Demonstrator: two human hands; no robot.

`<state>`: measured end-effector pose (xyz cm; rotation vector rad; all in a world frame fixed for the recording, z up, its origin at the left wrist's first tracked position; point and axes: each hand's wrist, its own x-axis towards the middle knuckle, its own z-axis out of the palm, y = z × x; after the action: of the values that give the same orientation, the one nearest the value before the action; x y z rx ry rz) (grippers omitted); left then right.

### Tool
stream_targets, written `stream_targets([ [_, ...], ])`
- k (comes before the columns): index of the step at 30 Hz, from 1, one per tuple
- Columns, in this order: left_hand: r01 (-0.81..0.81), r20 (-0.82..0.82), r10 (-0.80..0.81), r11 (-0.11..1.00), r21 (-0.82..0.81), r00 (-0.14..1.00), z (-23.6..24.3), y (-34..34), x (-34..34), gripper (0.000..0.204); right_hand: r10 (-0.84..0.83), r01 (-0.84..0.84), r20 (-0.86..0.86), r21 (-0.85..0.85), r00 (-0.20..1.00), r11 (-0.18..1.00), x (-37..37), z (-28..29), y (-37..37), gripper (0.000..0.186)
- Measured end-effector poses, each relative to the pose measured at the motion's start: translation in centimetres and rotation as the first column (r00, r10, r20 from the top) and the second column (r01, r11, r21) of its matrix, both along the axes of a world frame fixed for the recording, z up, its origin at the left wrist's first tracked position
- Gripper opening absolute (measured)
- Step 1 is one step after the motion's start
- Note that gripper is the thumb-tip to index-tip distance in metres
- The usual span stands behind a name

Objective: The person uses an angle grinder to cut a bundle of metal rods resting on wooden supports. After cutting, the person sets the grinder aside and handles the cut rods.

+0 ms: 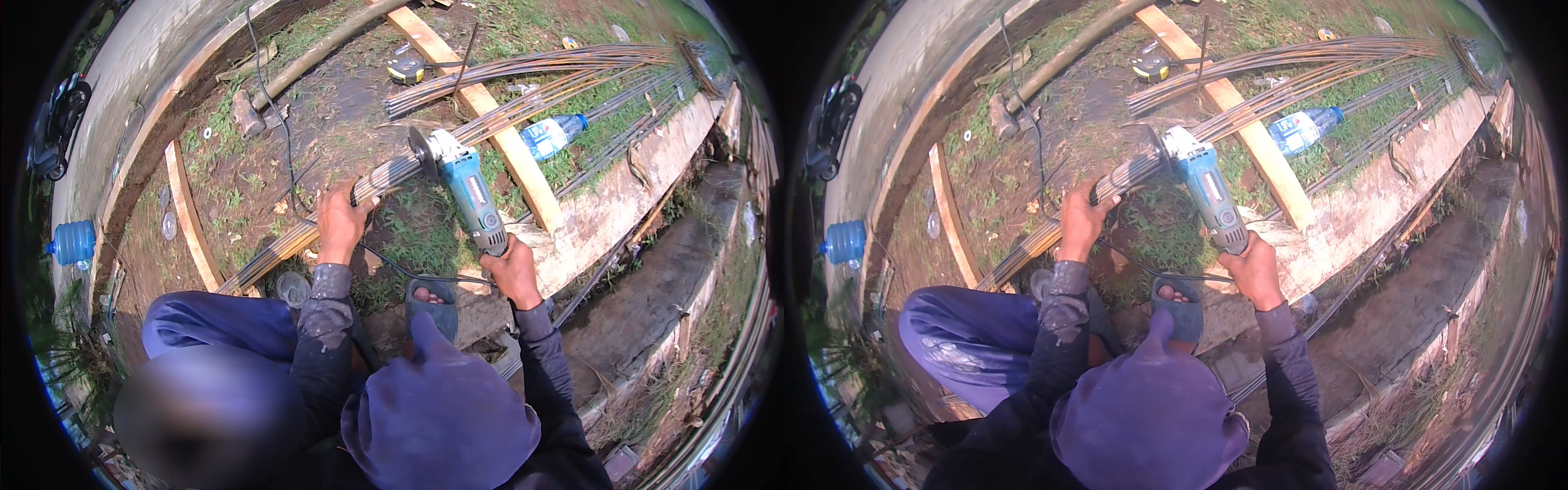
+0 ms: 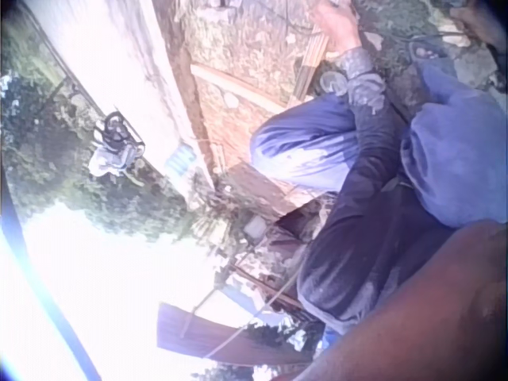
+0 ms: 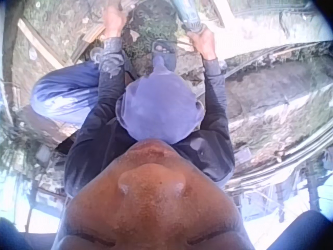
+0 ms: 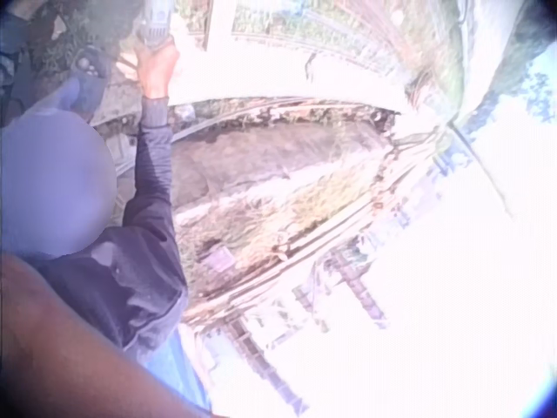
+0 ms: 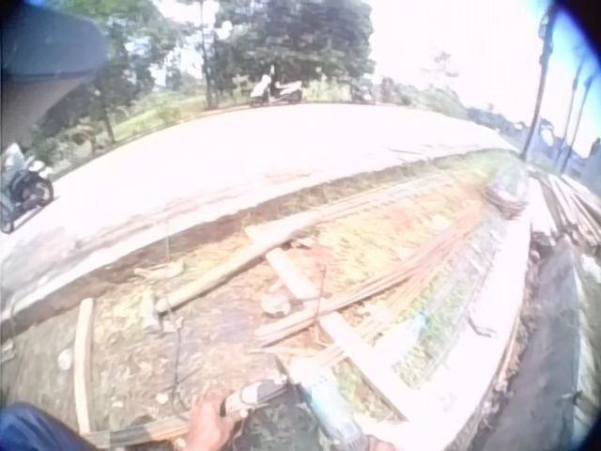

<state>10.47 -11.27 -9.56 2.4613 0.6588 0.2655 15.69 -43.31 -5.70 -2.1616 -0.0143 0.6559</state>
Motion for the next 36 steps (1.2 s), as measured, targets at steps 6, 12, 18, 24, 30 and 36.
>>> stream_targets([
  [6, -0.010, -0.037, 0.012, 0.998, 0.057, 0.999, -0.3, -0.1, -0.2, 0.055, 0.016, -0.015, 0.023, -0.039, 1.000, 0.999, 0.2, -0.3, 0.3, 0.034],
  [12, -0.026, -0.127, 0.023, 0.999, -0.022, 0.992, 0.8, -0.4, 0.2, 0.060, -0.007, 0.008, 0.030, -0.026, 1.000, 1.000, 0.5, -2.2, 0.4, 0.035],
  [18, -0.040, -0.165, 0.034, 0.999, -0.033, 0.986, 0.2, 0.0, 0.0, 0.061, 0.035, -0.033, 0.098, -0.025, 0.995, 0.999, 1.2, -1.8, 0.5, 0.036],
  [24, -0.037, -0.080, 0.024, 0.987, -0.158, 0.997, 1.2, -0.2, 0.0, 0.055, 0.028, -0.027, 0.107, -0.013, 0.994, 1.000, 1.2, -2.3, 0.1, 0.031],
  [30, -0.066, -0.064, 0.059, 0.992, -0.110, 0.996, 0.3, -0.2, -0.6, 0.051, 0.033, -0.034, 0.041, 0.014, 0.999, 0.999, 1.4, -0.7, 1.0, 0.028],
  [36, -0.079, -0.075, 0.069, 0.986, -0.146, 0.995, 0.2, -0.2, -0.5, 0.054, 0.018, -0.019, 0.066, 0.011, 0.998, 1.000, 1.3, -2.3, 1.1, 0.028],
])
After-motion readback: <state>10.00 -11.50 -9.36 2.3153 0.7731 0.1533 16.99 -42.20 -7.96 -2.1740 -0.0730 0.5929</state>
